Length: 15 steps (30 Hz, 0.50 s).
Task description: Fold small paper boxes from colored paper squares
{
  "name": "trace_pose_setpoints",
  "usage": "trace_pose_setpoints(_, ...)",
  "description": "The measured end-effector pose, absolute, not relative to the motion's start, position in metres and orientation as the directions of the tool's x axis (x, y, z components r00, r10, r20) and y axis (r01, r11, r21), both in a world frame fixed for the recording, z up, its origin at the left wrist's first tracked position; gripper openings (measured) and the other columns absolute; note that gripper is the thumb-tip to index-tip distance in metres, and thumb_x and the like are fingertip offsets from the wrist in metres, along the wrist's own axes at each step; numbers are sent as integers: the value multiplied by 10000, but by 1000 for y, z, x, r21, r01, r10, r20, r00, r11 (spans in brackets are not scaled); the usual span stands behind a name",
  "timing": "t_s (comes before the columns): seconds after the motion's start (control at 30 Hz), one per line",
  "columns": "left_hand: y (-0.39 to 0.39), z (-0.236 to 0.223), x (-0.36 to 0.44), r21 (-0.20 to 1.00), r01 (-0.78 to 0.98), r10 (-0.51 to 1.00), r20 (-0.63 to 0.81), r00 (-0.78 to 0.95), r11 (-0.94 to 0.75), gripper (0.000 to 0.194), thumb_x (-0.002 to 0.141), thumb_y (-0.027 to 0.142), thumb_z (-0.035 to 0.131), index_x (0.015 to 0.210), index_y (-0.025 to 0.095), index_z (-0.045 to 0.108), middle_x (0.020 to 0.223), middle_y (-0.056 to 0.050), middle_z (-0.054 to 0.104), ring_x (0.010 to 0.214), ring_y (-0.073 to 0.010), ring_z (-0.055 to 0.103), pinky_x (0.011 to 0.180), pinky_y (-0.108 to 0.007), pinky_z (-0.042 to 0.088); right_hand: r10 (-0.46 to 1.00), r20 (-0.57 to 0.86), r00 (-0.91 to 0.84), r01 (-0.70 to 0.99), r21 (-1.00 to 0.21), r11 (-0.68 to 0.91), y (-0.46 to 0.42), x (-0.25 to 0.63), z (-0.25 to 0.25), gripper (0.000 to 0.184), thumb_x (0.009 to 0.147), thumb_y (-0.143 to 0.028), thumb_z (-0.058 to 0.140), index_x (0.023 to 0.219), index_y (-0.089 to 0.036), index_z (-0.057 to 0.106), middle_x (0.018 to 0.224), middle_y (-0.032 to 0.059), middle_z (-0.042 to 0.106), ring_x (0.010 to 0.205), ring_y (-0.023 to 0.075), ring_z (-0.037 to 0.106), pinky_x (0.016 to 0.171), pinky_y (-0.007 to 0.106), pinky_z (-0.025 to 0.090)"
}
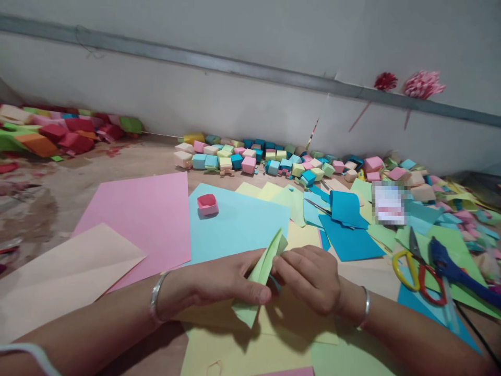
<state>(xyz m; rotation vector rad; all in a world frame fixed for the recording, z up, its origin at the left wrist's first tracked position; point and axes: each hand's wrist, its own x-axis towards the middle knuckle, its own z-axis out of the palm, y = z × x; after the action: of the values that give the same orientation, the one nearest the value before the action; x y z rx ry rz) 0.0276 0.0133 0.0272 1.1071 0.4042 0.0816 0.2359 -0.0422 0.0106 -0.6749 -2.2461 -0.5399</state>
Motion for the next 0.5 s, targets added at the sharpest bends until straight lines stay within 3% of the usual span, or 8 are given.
trace_pose_setpoints(0.1,11,29,28,891,124,245,-250,937,436,487,683,447,793,1049,174,626,857,-29,563,883,-219,530,737,-304,453,332,712,-619,598,153,787,-43,234,13,246,903,-148,439,1055,-78,619,769,81,659,687,164,597,535,290,437)
trace_pose_setpoints(0.23,9,28,28,880,86,278,-239,930,468,446,699,332,794,1085,185,626,941,-27,589,934,-201,540,762,-273,440,332,708,-623,597,156,787,-43,233,12,173,866,-121,473,929,-111,634,742,66,646,661,154,578,522,286,417)
trace_pose_setpoints(0.4,16,26,29,793,-38,498,-343,797,608,370,658,224,775,996,147,644,840,-29,644,696,-144,577,616,-244,450,322,728,-605,643,208,737,-42,236,10,103,833,-80,530,857,-122,621,707,56,613,618,141,547,506,281,364)
trace_pose_setpoints(0.5,24,28,31,800,-148,672,-370,642,582,325,585,103,736,897,144,653,723,-6,652,582,-139,574,570,-262,475,311,750,-583,702,273,658,-39,240,8,91,831,-82,560,868,-146,614,744,63,616,657,153,564,528,283,388)
